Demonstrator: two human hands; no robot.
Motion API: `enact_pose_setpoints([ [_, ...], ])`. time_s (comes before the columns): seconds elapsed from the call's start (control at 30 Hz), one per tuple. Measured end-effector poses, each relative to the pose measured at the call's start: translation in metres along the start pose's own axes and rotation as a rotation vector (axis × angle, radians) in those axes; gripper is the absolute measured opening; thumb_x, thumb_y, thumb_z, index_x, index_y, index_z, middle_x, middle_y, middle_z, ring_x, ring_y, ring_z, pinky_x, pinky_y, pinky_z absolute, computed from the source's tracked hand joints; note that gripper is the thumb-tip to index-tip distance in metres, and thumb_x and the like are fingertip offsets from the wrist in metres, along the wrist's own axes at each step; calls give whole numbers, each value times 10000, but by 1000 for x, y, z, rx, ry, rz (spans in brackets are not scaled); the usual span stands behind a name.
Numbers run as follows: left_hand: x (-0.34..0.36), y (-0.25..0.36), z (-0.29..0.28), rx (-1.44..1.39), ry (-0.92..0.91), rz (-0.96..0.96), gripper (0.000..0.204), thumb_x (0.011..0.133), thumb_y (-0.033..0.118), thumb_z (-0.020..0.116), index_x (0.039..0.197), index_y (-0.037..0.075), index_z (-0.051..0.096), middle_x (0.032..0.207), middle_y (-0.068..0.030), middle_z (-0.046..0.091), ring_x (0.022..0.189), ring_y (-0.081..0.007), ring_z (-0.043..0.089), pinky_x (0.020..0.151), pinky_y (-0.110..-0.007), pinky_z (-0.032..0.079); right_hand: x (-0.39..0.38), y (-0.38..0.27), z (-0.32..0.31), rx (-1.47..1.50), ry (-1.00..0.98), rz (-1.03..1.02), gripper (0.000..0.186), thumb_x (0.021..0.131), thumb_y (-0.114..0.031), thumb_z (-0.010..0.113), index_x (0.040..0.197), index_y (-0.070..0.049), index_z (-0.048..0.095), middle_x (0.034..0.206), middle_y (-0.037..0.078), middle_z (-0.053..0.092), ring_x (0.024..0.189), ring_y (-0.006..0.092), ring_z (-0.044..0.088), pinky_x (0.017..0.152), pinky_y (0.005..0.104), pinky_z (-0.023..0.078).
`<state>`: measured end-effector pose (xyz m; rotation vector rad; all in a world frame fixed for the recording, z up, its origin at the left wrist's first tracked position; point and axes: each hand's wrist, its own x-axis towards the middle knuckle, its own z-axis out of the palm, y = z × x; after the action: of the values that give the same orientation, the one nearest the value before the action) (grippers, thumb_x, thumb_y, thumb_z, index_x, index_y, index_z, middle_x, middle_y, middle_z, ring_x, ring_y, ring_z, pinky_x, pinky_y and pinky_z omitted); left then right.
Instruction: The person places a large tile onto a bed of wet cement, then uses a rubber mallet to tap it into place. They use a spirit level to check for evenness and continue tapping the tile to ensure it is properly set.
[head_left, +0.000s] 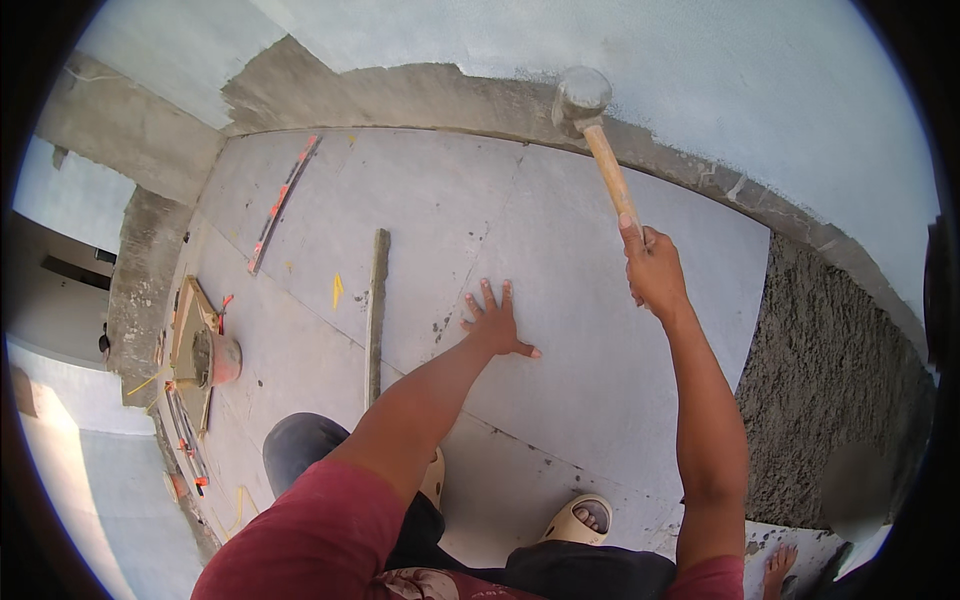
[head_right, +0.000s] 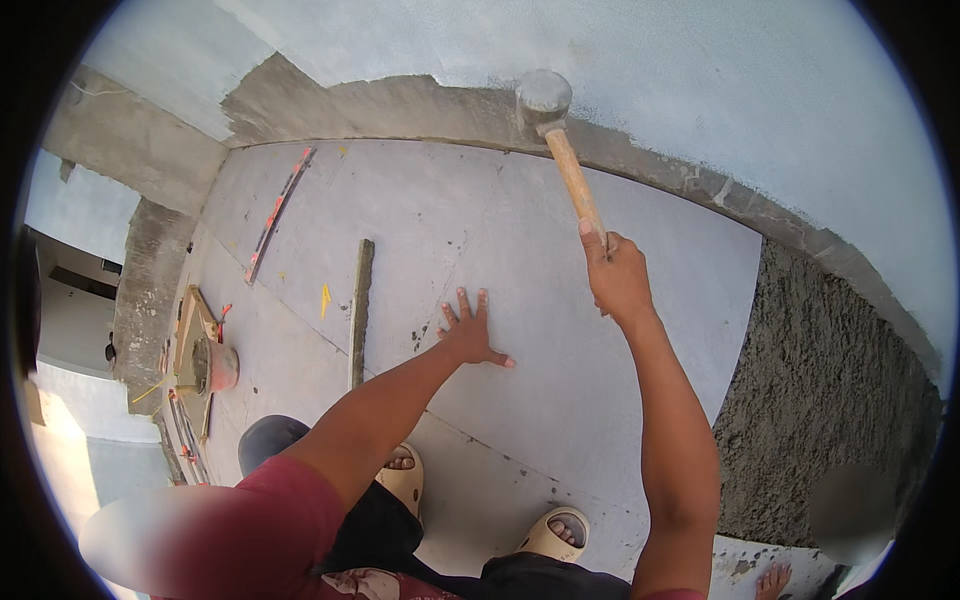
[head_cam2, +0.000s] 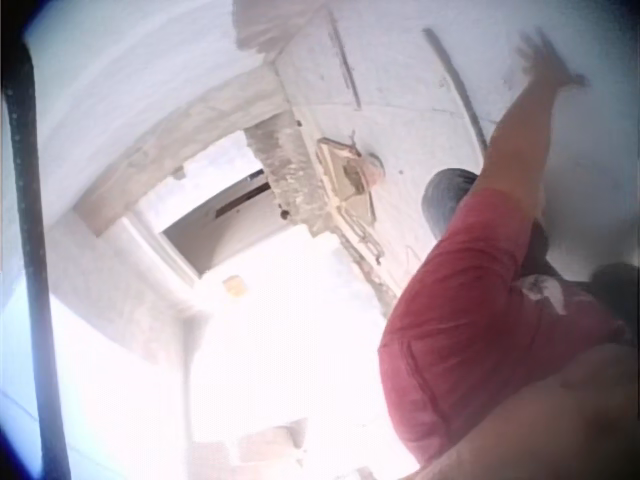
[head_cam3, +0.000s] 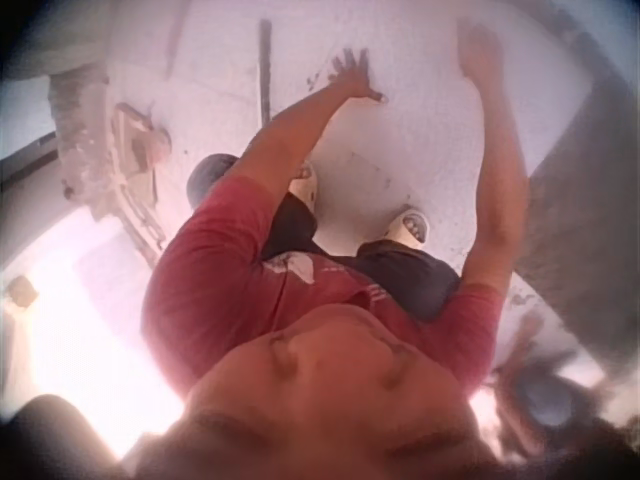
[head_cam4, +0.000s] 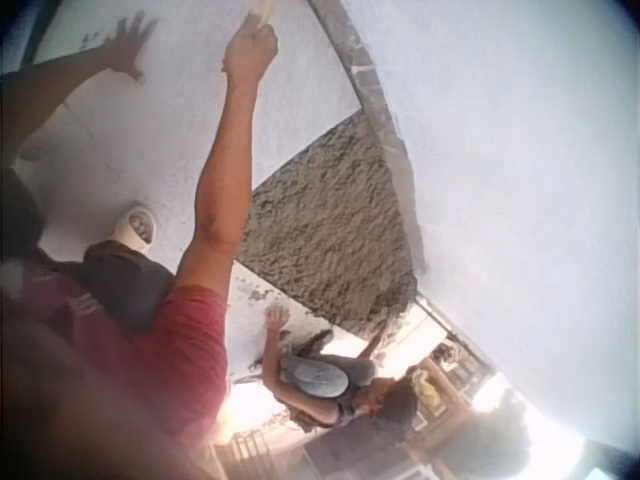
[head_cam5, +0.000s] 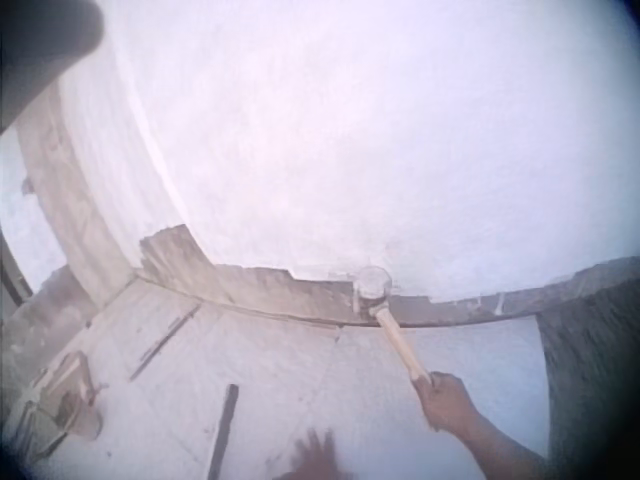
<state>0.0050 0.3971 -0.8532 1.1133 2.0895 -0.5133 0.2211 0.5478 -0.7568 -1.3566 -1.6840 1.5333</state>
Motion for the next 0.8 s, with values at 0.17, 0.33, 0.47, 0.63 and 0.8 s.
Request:
enact_pose_setpoints([
  [0.17, 6, -35, 8, 123, -39, 15, 1553, 579, 607, 904, 1568, 162, -208, 1608, -270, -222, 1456, -583, -56, 1121, -672, 301, -108, -17, -17, 149, 43, -220, 532, 1023, -553, 443, 806, -73, 516, 568, -13, 475, 429, 61, 447, 388, 233, 362],
  [0.33, 1, -42, 44, 70, 207, 186, 1415, 623, 666, 847, 1608, 135, -18, 1631, -291, -61, 1489, -528, 18, 1154, -646, 260, -225, 93, -41, 46, 79, -380, 513, 1016, -561, 415, 824, -91, 486, 579, -10, 476, 492, 66, 482, 467, 221, 384],
  [0.47, 8, -44, 53, 101, 243, 179, 1349, 654, 702, 804, 1613, 131, 46, 1633, -297, -7, 1500, -504, 39, 1163, -633, 245, -262, 186, -41, -525, -150, -42, 506, 1026, -495, 501, 852, -21, 527, 580, 99, 481, 555, 177, 520, 515, 367, 406],
  [0.63, -2, -56, 58, 148, 227, 98, 1321, 674, 695, 796, 1615, 143, 52, 1642, -274, -19, 1506, -490, 46, 1159, -646, 241, -257, 99, -48, -241, -87, -71, 555, 1025, -542, 468, 795, -42, 537, 566, 4, 474, 510, 77, 451, 467, 275, 355],
  [0.8, -34, 1, 57, 224, 226, 292, 1354, 635, 721, 801, 1618, 167, 52, 1655, -240, -23, 1510, -482, 32, 1139, -697, 213, -288, 160, -55, -47, 41, -328, 572, 1001, -582, 463, 844, -36, 528, 626, 43, 525, 553, 109, 535, 489, 256, 426],
])
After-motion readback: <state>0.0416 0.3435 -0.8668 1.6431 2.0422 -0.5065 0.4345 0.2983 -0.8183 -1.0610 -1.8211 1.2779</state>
